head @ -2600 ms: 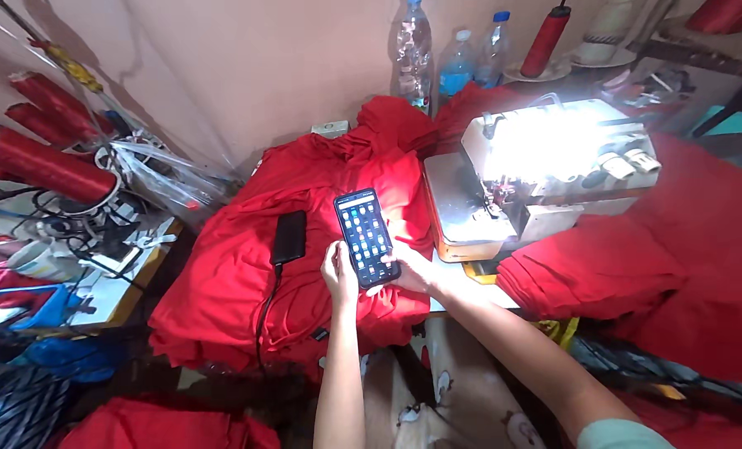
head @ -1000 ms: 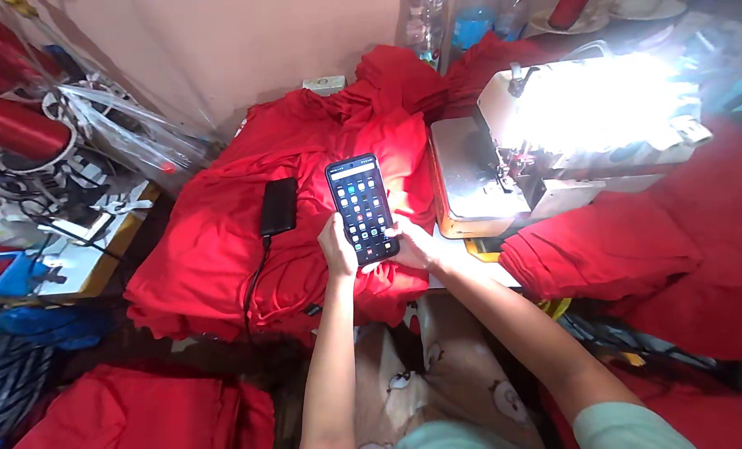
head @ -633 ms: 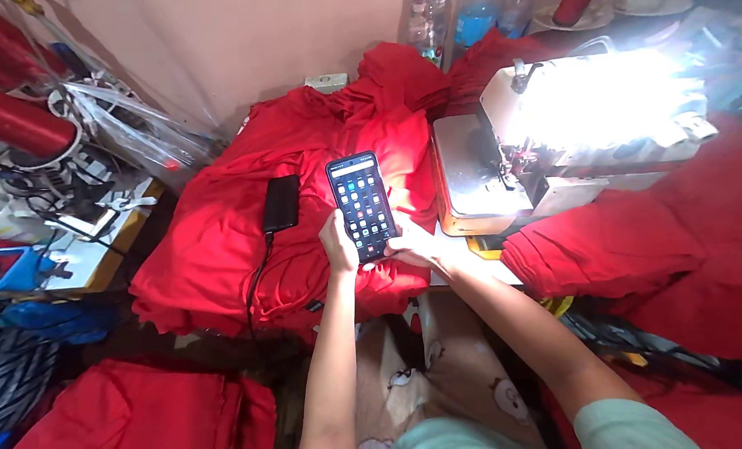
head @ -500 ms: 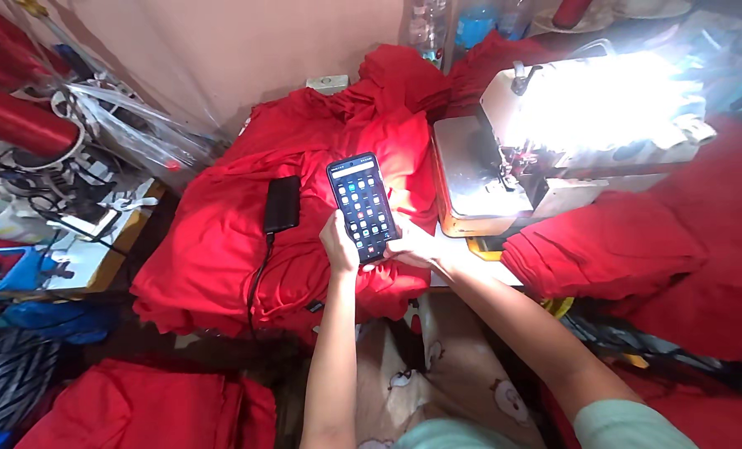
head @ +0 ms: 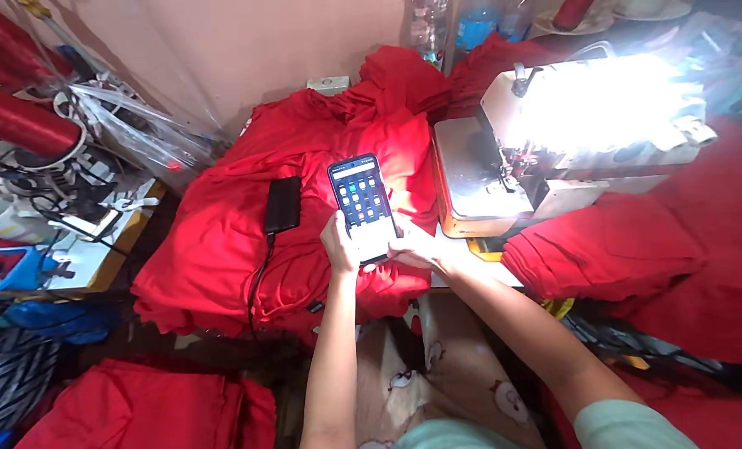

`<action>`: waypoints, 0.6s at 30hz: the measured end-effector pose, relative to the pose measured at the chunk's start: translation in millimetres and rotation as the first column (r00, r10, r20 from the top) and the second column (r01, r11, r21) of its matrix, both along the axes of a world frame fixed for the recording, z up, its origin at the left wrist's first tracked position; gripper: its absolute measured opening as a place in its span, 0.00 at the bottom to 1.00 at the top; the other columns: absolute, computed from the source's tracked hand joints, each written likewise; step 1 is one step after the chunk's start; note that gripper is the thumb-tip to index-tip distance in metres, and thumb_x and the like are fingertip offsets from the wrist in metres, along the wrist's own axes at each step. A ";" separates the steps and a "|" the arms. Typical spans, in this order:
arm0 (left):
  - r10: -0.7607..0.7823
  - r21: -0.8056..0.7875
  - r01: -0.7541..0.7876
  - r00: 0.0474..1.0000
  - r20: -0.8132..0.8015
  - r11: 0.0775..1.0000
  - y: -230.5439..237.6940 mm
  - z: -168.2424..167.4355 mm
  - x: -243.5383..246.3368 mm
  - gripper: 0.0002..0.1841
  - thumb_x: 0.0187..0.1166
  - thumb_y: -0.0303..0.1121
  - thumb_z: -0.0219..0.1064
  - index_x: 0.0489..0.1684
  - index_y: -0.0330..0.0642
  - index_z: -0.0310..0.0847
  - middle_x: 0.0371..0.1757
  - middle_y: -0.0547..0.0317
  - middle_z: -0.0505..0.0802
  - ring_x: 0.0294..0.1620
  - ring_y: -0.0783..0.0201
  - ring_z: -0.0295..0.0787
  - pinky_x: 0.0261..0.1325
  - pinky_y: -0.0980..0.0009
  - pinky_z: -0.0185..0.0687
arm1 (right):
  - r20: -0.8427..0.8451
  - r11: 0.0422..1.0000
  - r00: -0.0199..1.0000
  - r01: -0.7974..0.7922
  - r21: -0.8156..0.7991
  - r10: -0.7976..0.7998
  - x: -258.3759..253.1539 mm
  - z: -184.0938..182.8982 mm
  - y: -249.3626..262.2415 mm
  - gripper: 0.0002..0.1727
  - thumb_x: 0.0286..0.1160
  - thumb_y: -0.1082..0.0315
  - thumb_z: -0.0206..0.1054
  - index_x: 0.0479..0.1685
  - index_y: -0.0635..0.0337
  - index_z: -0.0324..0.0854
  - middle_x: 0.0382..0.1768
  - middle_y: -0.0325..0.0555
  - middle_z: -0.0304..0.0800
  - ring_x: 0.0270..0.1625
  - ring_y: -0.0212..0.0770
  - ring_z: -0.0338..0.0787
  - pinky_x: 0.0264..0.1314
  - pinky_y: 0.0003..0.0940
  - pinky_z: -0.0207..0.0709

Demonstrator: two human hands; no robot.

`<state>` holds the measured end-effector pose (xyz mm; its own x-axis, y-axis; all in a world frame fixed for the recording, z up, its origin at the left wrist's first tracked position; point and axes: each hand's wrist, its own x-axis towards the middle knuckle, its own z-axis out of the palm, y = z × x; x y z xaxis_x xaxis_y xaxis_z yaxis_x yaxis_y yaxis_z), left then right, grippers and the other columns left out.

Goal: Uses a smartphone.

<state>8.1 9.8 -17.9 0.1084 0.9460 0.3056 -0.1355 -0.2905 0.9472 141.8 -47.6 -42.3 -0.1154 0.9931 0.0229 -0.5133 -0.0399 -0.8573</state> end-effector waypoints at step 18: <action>-0.055 0.074 0.050 0.997 0.063 0.996 1.8 -2.7 0.5 0.17 0.80 0.28 0.42 0.31 0.46 0.80 0.28 0.74 0.88 0.36 0.80 0.88 0.45 0.76 0.86 | -0.052 1.000 0.999 -0.001 -0.031 -0.001 -1.5 8.6 -2.1 0.25 0.67 0.82 0.51 0.65 0.54 0.65 0.44 0.39 0.89 0.45 0.38 0.93 0.49 0.38 0.90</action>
